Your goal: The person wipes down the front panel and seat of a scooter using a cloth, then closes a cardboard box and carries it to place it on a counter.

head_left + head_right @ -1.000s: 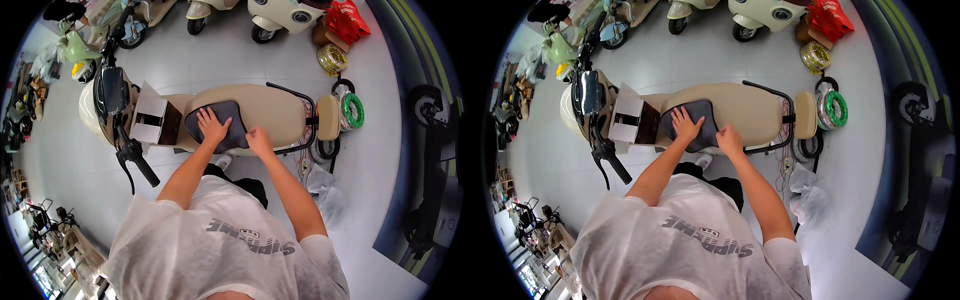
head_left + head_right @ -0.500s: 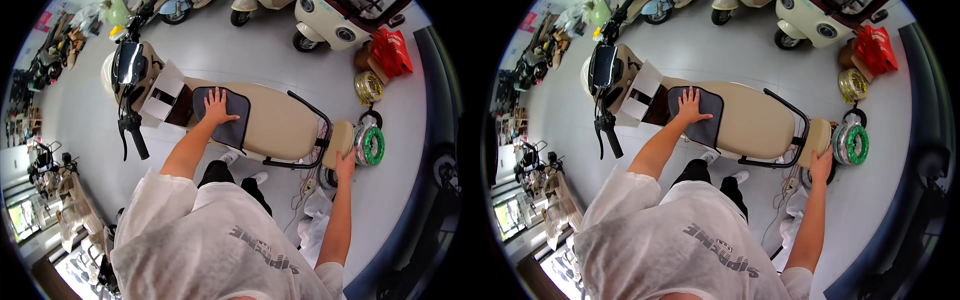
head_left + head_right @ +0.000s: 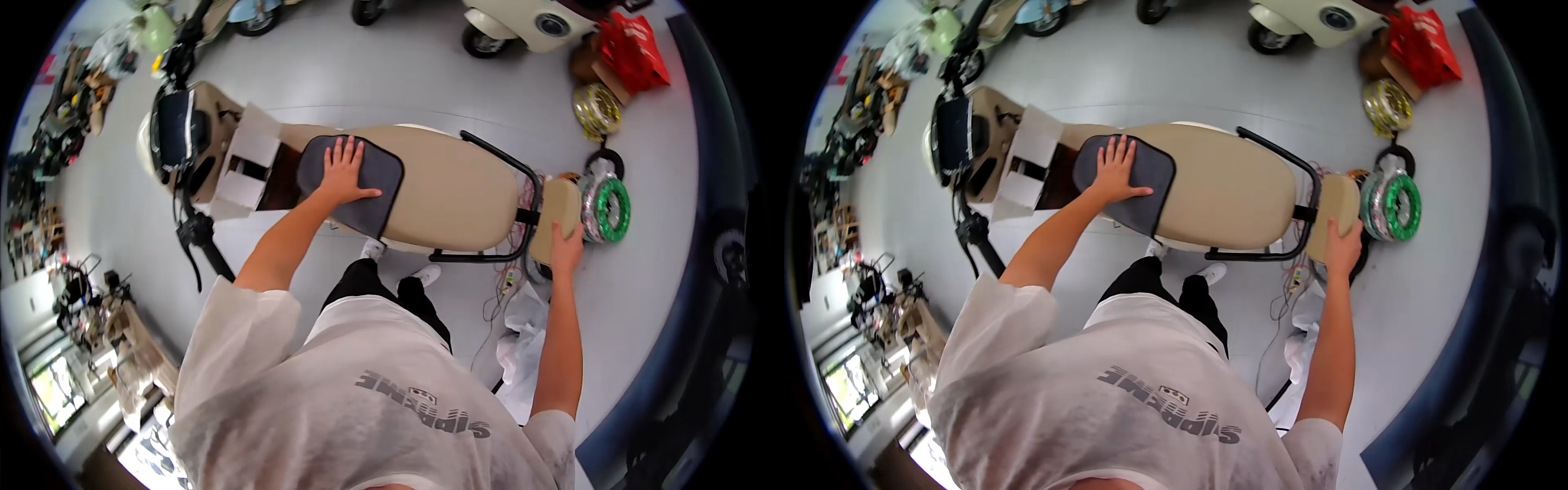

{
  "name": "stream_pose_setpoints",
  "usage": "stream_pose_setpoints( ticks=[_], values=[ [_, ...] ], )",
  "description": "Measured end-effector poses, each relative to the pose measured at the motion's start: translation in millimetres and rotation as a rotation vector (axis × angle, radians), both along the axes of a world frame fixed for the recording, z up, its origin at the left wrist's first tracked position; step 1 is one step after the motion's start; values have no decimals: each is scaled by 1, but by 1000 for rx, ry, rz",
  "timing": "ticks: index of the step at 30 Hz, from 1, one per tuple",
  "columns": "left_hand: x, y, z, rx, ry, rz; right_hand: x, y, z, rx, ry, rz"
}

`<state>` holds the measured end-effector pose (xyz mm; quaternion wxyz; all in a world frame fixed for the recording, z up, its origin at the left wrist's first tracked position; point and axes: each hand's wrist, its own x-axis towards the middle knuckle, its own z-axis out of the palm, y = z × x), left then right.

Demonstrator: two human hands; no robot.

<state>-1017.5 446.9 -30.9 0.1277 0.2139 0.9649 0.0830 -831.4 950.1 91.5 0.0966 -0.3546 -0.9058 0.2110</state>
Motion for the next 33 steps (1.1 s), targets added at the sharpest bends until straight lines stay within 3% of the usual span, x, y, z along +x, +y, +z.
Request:
stream_pose_setpoints(
  ticks=[6, 14, 26, 33],
  values=[
    [-21, 53, -2, 71, 80, -159, -6, -13, 11, -15, -17, -37],
    [-51, 149, 9, 31, -18, -243, -11, -18, 15, 10, -11, -72],
    [3, 297, 11, 182, 10, -420, -11, -24, 18, 50, -48, -81],
    [76, 307, -5, 410, 51, -607, -7, -23, 18, 4, -64, -46]
  ],
)
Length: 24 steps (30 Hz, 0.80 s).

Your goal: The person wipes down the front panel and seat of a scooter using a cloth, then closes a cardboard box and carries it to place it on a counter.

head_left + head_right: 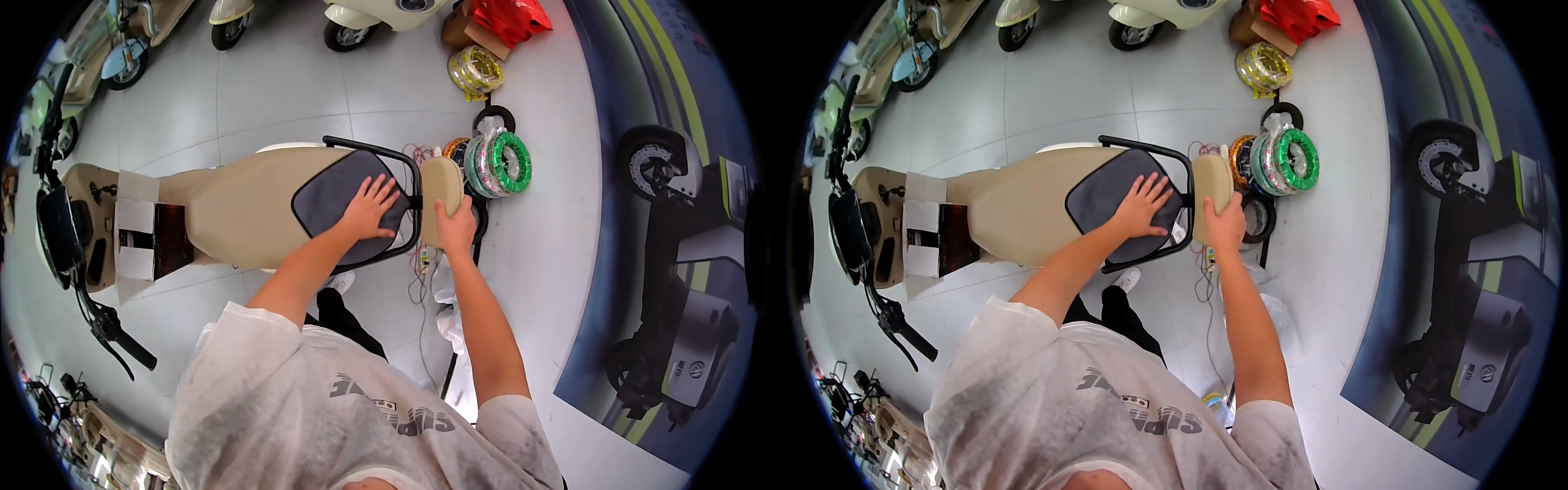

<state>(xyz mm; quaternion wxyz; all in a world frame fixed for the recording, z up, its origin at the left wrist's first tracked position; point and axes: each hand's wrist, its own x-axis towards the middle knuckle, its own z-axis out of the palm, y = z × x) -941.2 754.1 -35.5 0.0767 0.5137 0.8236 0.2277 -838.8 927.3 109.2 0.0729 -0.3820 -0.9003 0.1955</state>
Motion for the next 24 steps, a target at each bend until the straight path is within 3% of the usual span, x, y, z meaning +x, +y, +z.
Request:
stream_pose_setpoints(
  ticks=[2, 6, 18, 24],
  values=[
    [21, -12, 12, -57, -6, -115, 0, 1, -2, 12, -31, -15],
    [42, -45, 25, -173, -4, -115, 8, 8, -6, 10, 28, 46],
    [53, -244, 42, -378, -4, 484, 6, 7, 0, 47, -13, 116],
    [26, -319, 16, -408, -60, 747, 7, 9, -4, 28, 9, 135]
  ],
)
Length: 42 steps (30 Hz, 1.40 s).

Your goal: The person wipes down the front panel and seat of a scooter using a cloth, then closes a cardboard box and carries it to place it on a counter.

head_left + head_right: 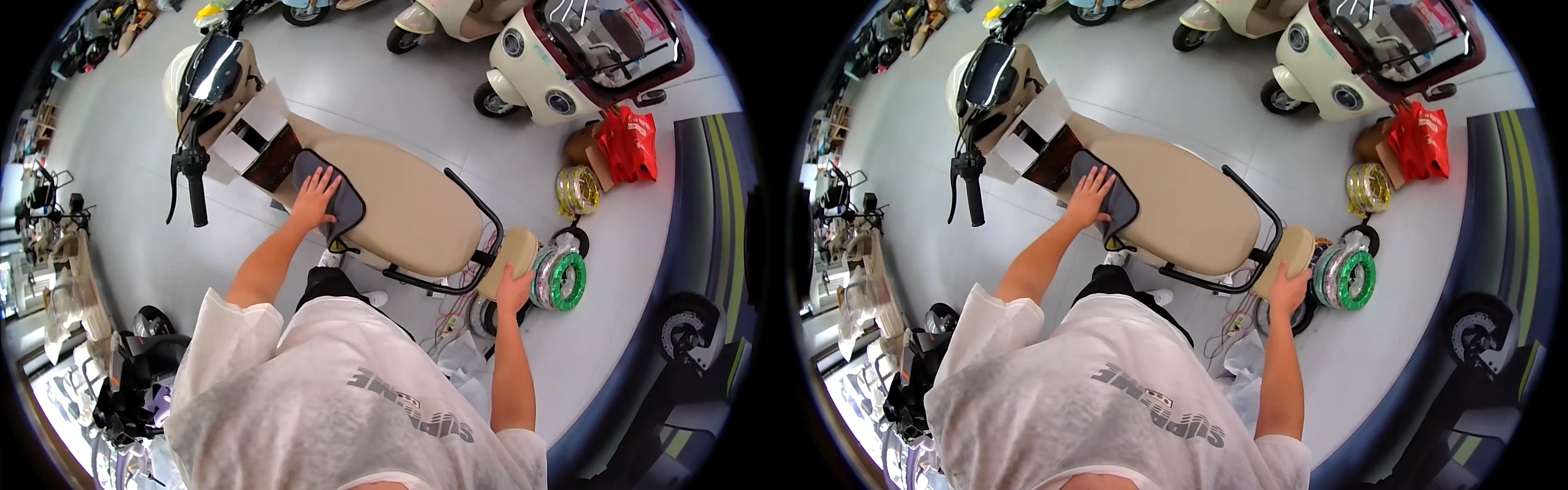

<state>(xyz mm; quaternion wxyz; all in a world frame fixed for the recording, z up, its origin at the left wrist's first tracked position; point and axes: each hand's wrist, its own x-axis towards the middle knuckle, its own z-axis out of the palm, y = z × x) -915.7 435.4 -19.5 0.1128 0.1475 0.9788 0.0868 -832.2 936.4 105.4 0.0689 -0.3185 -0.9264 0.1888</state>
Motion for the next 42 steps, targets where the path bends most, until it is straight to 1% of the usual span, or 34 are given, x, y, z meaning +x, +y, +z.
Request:
stream_pose_setpoints(
  ticks=[2, 4, 6, 8, 10, 12, 14, 16, 17, 19, 23, 26, 28, 30, 32, 34, 36, 38, 40, 42],
  values=[
    [-14, -14, -11, 49, 88, 31, -1, 2, -2, -17, -8, -3],
    [-27, -15, -1, 53, 38, 25, 0, 1, -2, -5, 7, 6],
    [-43, -12, 8, -23, -87, 34, -1, 1, -1, 4, 16, -8],
    [-57, -15, 12, 0, -91, 34, 0, -2, 0, 26, 2, -37],
    [-74, -22, 4, 17, -105, 24, -1, 1, -1, 12, -2, -34],
    [-98, -26, -12, 127, -98, 139, 2, 4, -4, 0, -19, -43],
    [-127, -23, -13, 86, -195, 188, 0, 4, -6, 0, 4, -44],
    [-152, -10, 2, -17, -306, 149, -4, 1, -4, -3, -1, -86],
    [-163, -5, 4, -23, -313, 114, -5, -1, -1, -12, 1, -87],
    [-180, 9, 1, -41, -366, 46, -4, 0, -3, -10, 25, -89],
    [-198, 52, -16, -1, -343, -76, -8, -8, 5, 16, 14, -156],
    [-203, 97, -25, 10, -300, -149, -12, -9, 7, -17, 16, -169],
    [-201, 129, -16, 59, -296, -176, -12, -7, 4, -12, 16, -156],
    [-201, 160, -4, 50, -307, -227, -13, -4, 0, 9, 0, -171],
    [-192, 190, -5, 36, -317, -278, -14, -5, 0, -20, 22, -155],
    [-177, 218, -6, 56, -137, -355, -15, -8, 4, -21, 12, -175],
    [-157, 246, -3, 59, -154, -395, -16, -8, 5, -44, 27, -169],
    [-133, 268, -4, 74, 7, -415, -15, -8, 2, -42, 48, -174],
    [-110, 287, 0, 90, -31, -422, -15, -9, 3, -59, 45, -168],
    [-83, 304, -2, 153, 34, -443, -13, -9, 2, -53, 53, -155]
  ],
)
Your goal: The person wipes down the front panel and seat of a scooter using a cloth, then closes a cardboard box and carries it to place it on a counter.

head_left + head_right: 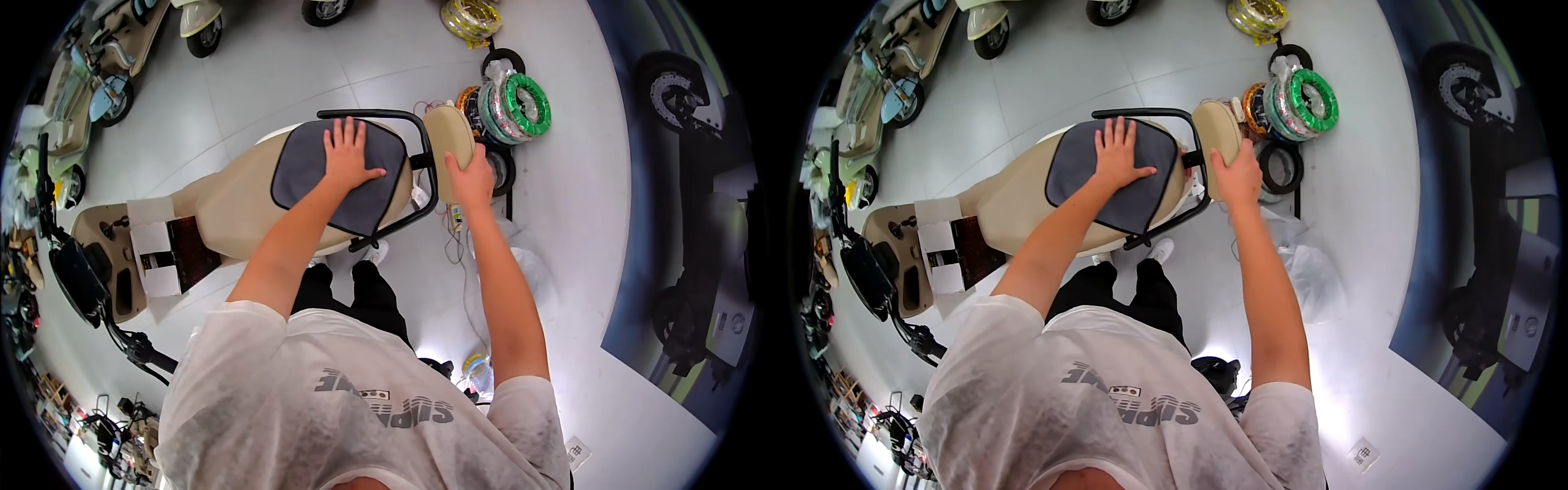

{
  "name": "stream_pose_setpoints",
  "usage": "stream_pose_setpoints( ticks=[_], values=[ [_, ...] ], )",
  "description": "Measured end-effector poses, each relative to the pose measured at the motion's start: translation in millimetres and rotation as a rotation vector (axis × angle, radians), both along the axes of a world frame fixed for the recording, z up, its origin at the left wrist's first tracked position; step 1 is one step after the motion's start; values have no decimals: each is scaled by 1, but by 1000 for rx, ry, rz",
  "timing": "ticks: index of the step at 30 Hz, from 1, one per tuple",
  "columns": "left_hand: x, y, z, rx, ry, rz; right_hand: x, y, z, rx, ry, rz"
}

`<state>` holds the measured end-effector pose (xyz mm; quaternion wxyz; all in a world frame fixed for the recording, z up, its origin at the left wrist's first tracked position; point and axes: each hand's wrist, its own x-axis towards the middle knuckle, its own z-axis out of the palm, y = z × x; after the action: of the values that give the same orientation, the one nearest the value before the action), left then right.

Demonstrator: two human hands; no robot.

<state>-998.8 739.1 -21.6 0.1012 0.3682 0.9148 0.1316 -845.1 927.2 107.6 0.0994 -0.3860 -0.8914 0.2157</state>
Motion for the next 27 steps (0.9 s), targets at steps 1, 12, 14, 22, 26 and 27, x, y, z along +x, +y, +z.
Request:
stream_pose_setpoints(
  ticks=[1, 12, 14, 22, 26, 27],
  values=[
    [13, 6, -1, 23, -22, -37, 1, 0, -2, 18, -23, -12],
    [119, -54, 20, -25, -40, -143, 12, 0, -4, 65, -50, -2],
    [123, -91, 18, -50, -59, -77, 17, 2, -9, 78, -7, 36],
    [105, -236, 11, 39, -10, 343, 19, 1, -7, 112, -42, 81],
    [81, -287, 3, 10, -120, 607, 16, 1, -6, 91, -27, 85],
    [74, -300, -13, 75, -77, 598, 15, 0, -4, 101, -44, 77]
  ],
)
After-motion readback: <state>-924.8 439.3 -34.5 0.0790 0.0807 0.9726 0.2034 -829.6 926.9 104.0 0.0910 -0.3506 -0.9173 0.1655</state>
